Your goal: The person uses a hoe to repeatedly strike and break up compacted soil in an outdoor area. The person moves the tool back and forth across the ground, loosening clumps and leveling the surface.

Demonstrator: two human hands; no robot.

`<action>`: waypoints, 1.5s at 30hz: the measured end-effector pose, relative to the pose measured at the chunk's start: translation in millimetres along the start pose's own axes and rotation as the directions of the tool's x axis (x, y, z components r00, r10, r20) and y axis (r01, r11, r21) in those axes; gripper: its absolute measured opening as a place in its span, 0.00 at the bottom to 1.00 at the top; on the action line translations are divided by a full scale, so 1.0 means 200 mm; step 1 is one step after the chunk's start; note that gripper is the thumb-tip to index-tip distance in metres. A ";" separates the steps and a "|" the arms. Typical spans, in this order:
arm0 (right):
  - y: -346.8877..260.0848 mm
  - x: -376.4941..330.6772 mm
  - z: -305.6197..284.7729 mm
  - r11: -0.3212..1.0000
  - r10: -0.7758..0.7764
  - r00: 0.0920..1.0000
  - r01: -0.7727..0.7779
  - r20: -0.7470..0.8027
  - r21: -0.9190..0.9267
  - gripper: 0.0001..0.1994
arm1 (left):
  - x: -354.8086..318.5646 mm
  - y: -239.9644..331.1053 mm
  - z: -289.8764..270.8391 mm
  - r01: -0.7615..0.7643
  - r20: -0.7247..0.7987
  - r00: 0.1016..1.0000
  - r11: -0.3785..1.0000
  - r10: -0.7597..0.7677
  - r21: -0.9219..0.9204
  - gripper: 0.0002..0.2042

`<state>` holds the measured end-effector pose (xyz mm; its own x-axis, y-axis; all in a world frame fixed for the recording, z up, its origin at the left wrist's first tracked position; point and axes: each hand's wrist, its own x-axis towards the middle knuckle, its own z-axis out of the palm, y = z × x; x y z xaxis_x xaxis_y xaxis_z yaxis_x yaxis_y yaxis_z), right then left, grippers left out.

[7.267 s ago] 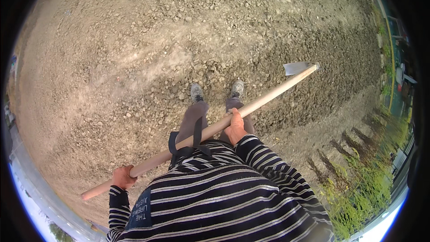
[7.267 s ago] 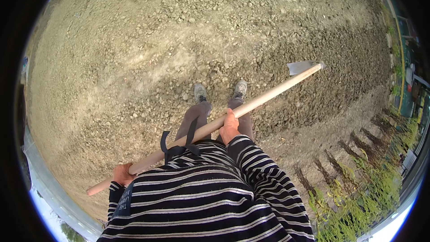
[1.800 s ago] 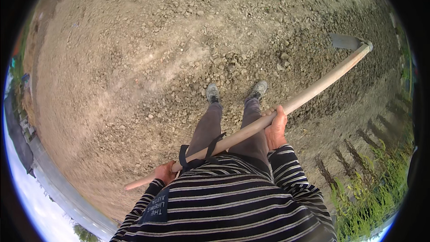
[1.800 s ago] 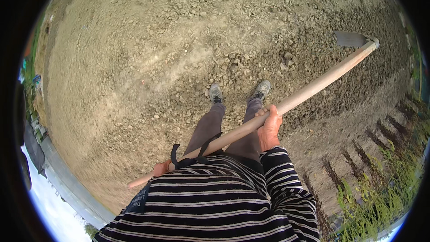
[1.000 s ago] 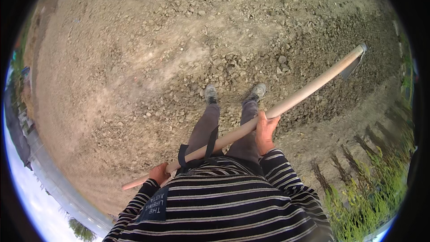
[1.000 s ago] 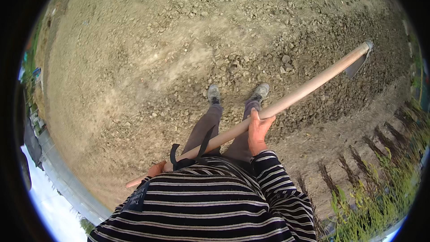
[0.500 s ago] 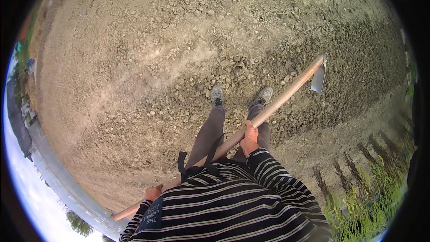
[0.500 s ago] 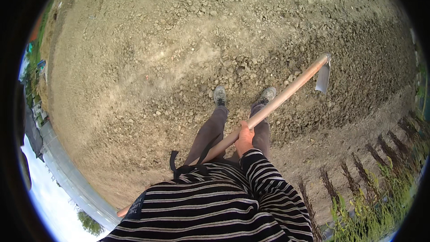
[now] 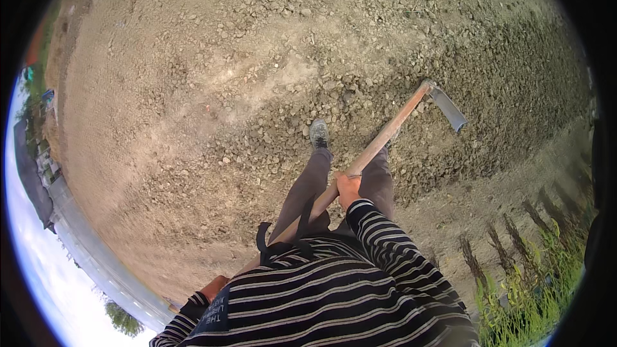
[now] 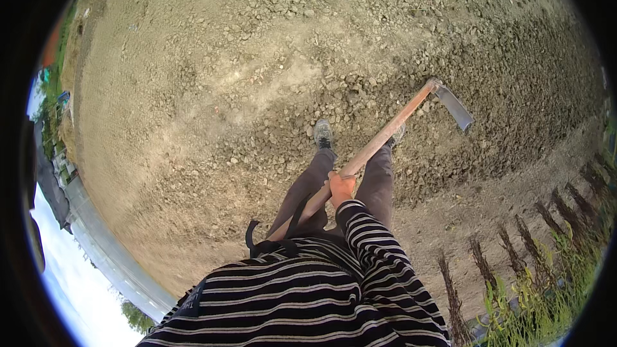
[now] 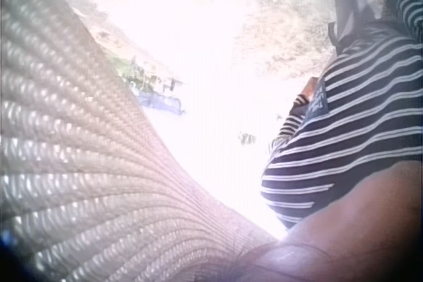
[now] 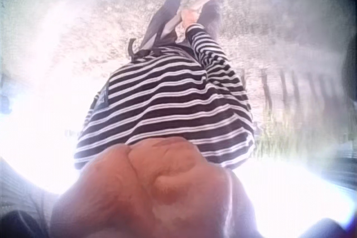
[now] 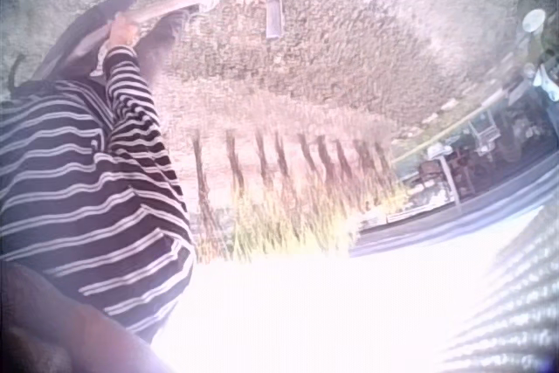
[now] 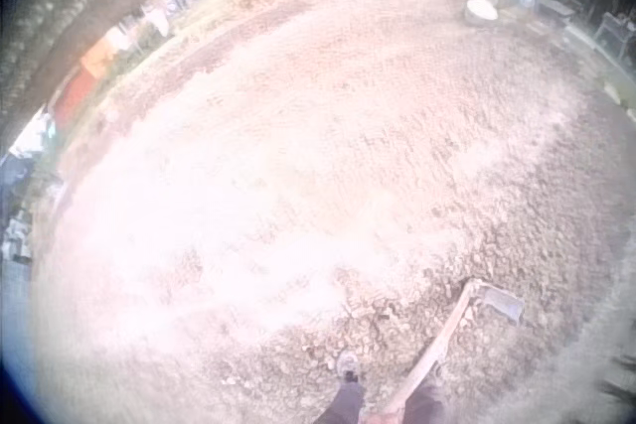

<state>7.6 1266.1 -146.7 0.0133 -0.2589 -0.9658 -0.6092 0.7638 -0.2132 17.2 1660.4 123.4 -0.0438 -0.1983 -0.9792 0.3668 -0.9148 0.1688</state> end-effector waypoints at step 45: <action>-0.30 -0.16 -0.11 0.815 0.077 0.961 -0.214 0.265 0.538 0.05 | -0.18 0.63 0.02 0.281 -0.615 0.758 0.740 0.219 0.611 0.09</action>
<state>25.7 1216.0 -99.6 0.1757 -0.0332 -0.9839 -0.0732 0.9962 -0.0467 62.0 1550.6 180.1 0.6185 -0.1347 -0.7742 -0.3082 -0.9478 -0.0813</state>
